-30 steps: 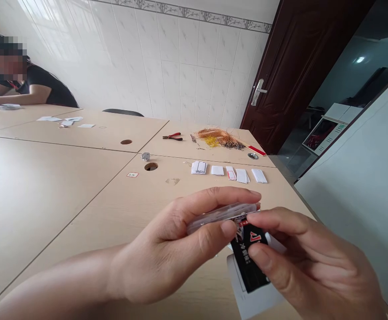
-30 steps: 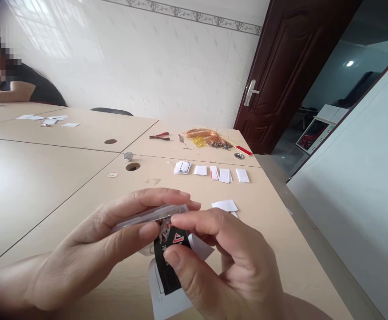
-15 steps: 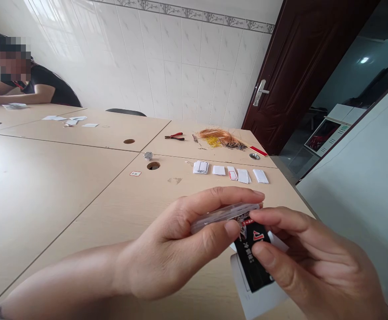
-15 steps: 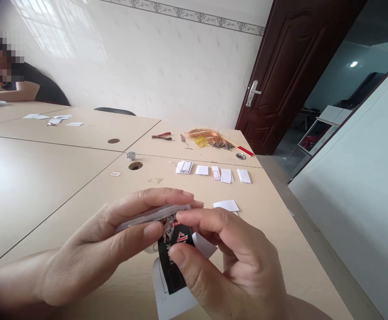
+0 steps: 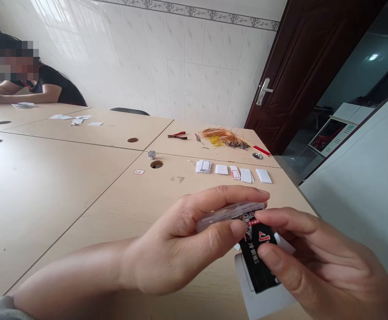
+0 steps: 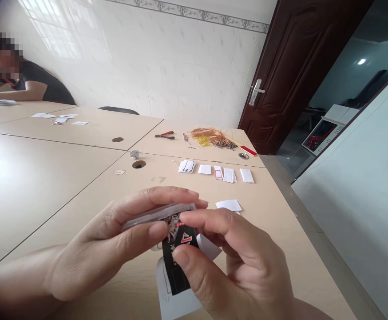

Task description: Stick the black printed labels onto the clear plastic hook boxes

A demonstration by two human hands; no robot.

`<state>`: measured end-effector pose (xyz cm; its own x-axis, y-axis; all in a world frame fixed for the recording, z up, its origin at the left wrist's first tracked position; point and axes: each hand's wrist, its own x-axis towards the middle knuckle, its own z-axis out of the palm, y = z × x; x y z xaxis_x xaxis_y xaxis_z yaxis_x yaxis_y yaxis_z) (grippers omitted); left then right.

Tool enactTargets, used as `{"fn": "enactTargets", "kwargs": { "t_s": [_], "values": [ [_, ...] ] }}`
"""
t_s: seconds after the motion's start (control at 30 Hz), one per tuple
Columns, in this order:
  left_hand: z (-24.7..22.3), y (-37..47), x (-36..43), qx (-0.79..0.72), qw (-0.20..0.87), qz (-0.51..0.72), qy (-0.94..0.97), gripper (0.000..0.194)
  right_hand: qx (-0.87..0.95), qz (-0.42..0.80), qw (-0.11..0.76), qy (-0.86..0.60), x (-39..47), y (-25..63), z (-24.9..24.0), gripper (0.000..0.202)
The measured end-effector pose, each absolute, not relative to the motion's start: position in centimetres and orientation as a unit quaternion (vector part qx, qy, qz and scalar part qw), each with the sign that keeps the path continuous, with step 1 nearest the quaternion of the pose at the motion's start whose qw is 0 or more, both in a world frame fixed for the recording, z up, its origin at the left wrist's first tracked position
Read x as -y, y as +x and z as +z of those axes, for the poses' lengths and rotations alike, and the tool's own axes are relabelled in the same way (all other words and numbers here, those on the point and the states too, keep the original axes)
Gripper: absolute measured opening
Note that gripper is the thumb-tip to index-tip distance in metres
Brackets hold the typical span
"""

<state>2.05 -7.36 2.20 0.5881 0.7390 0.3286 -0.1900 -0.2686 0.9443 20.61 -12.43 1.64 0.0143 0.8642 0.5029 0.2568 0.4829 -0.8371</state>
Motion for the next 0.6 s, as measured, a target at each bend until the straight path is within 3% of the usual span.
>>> {"fn": "enactTargets", "kwargs": {
  "t_s": [0.3,0.6],
  "values": [
    [2.2,1.9,7.5,-0.203,0.556,0.415,0.691,0.024,0.650,0.286,0.557,-0.432,12.8,20.7,1.8,0.036],
    [2.3,2.0,7.4,-0.201,0.556,0.415,0.691,0.025,0.584,0.310,0.622,-0.419,12.5,19.7,1.0,0.031]
  ]
}}
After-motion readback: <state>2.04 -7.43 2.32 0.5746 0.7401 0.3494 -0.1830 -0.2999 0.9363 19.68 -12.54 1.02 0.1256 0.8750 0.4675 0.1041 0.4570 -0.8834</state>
